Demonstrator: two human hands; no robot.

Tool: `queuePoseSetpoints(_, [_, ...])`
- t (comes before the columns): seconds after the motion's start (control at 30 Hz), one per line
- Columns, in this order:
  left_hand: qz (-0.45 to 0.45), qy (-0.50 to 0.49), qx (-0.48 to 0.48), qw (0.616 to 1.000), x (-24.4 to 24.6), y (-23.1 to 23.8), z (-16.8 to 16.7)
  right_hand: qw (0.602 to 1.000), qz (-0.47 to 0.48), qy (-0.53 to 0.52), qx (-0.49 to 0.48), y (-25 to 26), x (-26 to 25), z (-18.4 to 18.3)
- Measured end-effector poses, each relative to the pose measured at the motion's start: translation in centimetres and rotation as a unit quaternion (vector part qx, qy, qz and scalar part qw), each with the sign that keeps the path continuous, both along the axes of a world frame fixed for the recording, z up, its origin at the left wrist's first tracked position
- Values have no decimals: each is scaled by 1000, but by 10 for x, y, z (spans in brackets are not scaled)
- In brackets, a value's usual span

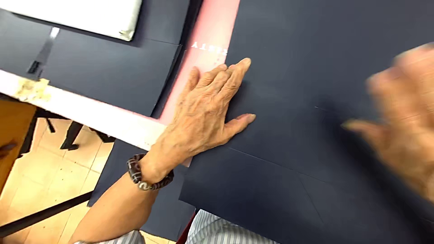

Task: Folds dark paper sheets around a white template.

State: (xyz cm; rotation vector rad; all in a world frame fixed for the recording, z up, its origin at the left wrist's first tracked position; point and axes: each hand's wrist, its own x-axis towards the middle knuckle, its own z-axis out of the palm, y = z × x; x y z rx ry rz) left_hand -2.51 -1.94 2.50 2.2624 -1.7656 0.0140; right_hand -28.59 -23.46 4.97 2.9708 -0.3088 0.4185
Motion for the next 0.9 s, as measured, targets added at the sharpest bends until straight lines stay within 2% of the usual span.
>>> queuePoseSetpoints(0.07, [11,11,-8,1000,-2,0,0,986,156,-36,51,5,31,-28])
queuePoseSetpoints(0.13, [17,25,-18,999,1,-1,-1,970,210,-16,121,1,44,-43])
queuePoseSetpoints(0.2, [12,65,-21,998,7,0,-1,964,216,-4,156,-6,43,-50])
queuePoseSetpoints(0.27, [10,172,-20,985,15,7,9,962,210,-11,172,-7,41,-53])
queuePoseSetpoints(0.33, [52,273,-55,959,24,15,22,963,202,-17,179,-6,41,-55])
queuePoseSetpoints(0.37, [81,292,-71,950,30,18,26,963,199,-19,181,-6,40,-56])
queuePoseSetpoints(0.47, [142,255,-63,954,47,19,30,964,196,-20,178,-7,40,-59])
queuePoseSetpoints(0.63, [135,204,36,969,47,3,43,964,197,-22,176,-6,42,-60])
queuePoseSetpoints(0.77, [142,276,96,946,43,-14,54,964,195,-22,182,-6,41,-59])
queuePoseSetpoints(0.9, [195,374,86,903,41,-21,59,962,201,11,185,-9,43,-53])
